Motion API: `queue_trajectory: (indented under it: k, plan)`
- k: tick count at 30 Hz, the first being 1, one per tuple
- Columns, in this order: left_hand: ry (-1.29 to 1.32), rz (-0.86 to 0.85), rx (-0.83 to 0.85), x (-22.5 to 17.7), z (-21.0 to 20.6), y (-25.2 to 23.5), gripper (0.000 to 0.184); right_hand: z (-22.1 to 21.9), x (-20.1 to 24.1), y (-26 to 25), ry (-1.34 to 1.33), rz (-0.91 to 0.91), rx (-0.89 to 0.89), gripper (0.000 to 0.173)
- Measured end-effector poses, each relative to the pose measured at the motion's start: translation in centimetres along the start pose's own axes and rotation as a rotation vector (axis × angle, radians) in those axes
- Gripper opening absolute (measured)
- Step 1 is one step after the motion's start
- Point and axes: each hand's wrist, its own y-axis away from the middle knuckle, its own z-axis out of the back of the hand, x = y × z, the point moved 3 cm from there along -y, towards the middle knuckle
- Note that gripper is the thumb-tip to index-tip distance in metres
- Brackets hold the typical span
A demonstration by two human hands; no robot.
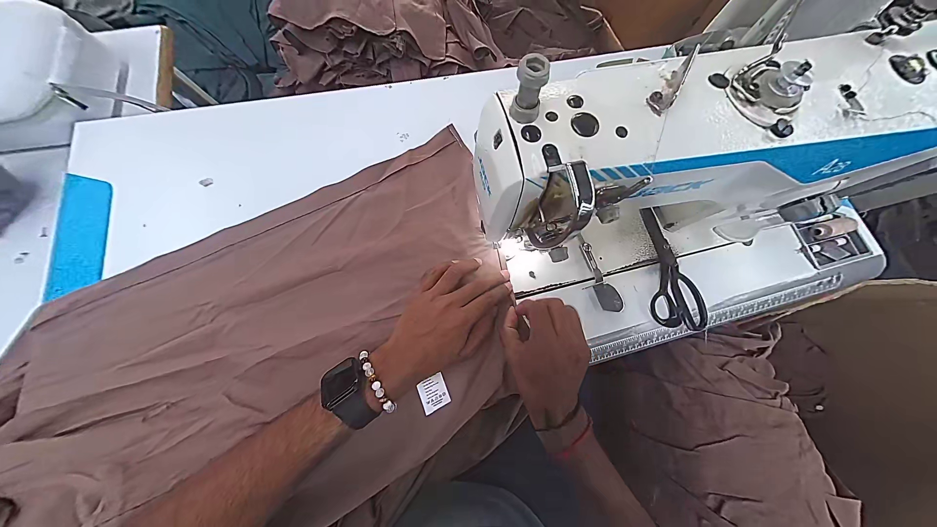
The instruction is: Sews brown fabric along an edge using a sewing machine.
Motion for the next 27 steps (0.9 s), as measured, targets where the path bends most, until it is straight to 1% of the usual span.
queue_trajectory:
  k: [3, 6, 9, 12, 17, 20, 23, 27]
  plan:
    - [0.008, 0.001, 0.010, 0.1, 0.2, 0.1, 0.037, 1.0, -0.3, 1.5, -0.015, 0.083, 0.070, 0.022]
    - [0.074, -0.047, 0.021, 0.4, 0.1, 0.0, 0.033, 1.5, -0.5, 2.4, -0.001, 0.153, 0.134, 0.030]
    - [0.070, -0.091, 0.054, 0.7, 0.4, 0.0, 0.033, 2.0, -0.2, 2.6, 0.060, 0.191, 0.200, 0.035]
    - [0.050, -0.103, 0.049, 0.8, 0.4, -0.1, 0.033, 2.2, -0.5, 2.5, 0.093, 0.210, 0.227, 0.038]
    - [0.000, -0.068, 0.015, 2.5, 0.4, -1.4, 0.034, 1.1, -0.2, -0.2, 0.153, 0.229, 0.254, 0.040]
    - [-0.034, -0.090, -0.012, 3.9, 0.8, -2.6, 0.032, 0.2, 0.0, -2.0, 0.177, 0.232, 0.288, 0.041]
    - [-0.048, -0.161, 0.000, 5.7, 1.3, -3.7, 0.031, -0.5, 0.4, -3.6, 0.178, 0.229, 0.292, 0.039]
    - [-0.077, -0.309, 0.016, 8.3, 2.1, -5.4, 0.028, -1.8, 0.9, -4.9, 0.176, 0.222, 0.264, 0.035]
